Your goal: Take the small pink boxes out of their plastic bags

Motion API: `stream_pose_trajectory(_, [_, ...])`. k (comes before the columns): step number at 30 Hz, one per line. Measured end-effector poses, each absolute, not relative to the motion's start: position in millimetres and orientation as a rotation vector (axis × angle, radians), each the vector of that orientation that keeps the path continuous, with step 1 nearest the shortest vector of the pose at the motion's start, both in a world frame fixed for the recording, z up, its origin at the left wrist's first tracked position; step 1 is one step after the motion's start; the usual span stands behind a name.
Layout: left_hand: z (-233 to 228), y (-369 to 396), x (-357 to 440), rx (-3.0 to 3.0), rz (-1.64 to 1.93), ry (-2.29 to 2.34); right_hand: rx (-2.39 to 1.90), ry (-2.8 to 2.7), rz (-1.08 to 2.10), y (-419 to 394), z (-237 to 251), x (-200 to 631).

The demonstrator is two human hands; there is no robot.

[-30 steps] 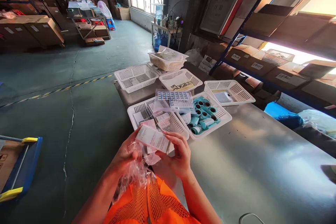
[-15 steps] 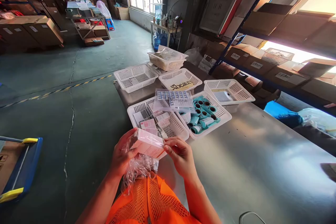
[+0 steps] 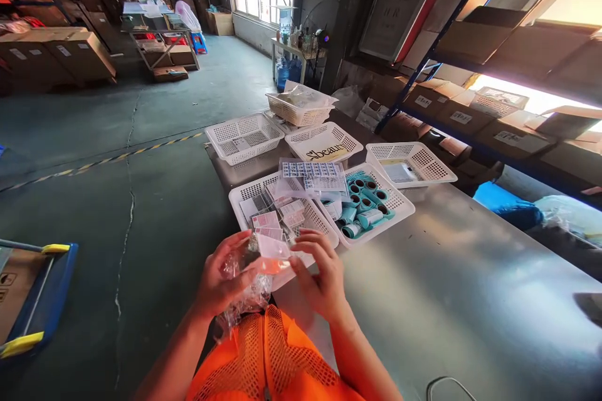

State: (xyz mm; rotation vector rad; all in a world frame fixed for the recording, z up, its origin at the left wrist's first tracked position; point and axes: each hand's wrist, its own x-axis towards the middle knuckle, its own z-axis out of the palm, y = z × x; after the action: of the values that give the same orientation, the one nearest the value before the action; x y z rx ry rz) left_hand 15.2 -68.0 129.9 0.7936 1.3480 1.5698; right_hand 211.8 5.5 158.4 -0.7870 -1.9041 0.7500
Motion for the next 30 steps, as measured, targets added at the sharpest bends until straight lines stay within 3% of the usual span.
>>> stream_pose_trajectory(7, [141.4,-73.2,22.6,0.838,1.555,1.238,-0.713,-1.867,1.163,9.9,165.1,195.9])
stream_pose_trajectory(19, [146.7,-77.1,30.4,0.746,1.544,1.232,-0.642,-2.028,0.828,-0.5,160.4,198.7])
stream_pose_trajectory(26, [128.0,-75.6,0.3,0.698,1.313,0.758,-0.798,-1.723,1.378,11.5,148.5,202.4])
stream_pose_trajectory(30, [114.7,-77.0,-5.4,0.454,1.257,0.663,-0.750,-1.794,1.109,23.8,150.4,215.7])
